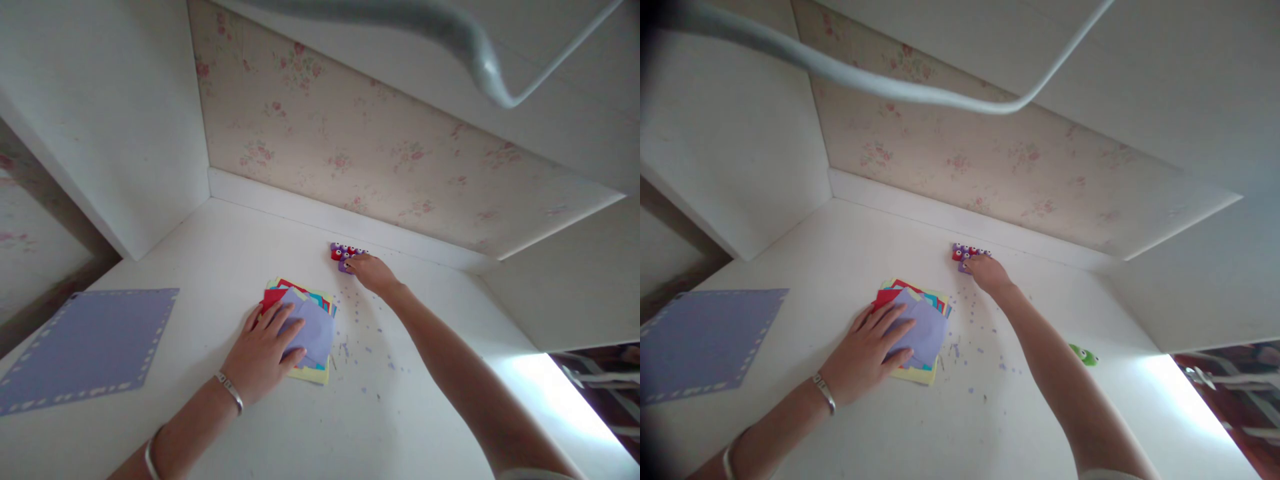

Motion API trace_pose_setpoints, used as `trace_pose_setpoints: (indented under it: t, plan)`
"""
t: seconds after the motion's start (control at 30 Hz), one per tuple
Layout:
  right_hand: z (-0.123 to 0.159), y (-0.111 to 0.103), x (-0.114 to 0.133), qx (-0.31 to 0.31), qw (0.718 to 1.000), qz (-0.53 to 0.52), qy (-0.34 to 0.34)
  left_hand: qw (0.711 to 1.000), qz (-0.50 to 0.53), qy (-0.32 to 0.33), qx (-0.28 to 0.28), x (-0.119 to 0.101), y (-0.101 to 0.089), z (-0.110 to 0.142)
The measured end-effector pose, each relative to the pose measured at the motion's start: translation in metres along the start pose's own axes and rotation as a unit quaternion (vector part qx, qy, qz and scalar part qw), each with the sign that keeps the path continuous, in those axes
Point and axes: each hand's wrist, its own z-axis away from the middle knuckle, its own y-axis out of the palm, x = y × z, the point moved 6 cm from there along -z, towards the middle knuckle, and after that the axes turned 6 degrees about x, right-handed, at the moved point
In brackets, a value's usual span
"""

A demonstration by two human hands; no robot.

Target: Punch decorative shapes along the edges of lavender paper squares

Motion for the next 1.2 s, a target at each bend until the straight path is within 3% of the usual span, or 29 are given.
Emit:
trace_pose_setpoints:
  t: [0.23, 0.7, 0.97, 1.1, 1.2]
  plan:
    - [0.000, 0.000, -0.005, 0.000, 1.000, 0.005, 0.014, 1.000, 0.004, 0.009, -0.013, 0.001, 0.001, 0.000]
    - [0.001, 0.001, -0.011, 0.012, 1.000, 0.009, 0.026, 1.000, -0.016, 0.003, 0.019, 0.002, 0.006, -0.001]
    - [0.028, -0.009, -0.022, -0.023, 0.994, 0.006, 0.106, 1.000, -0.014, 0.002, 0.022, 0.002, 0.006, -0.001]
    - [0.046, 0.002, -0.006, 0.020, 0.987, 0.006, 0.162, 1.000, -0.007, 0.000, 0.026, 0.003, 0.006, -0.002]
    - [0.049, 0.016, 0.017, 0.073, 0.986, 0.000, 0.149, 1.000, -0.004, 0.000, 0.022, 0.003, 0.005, -0.002]
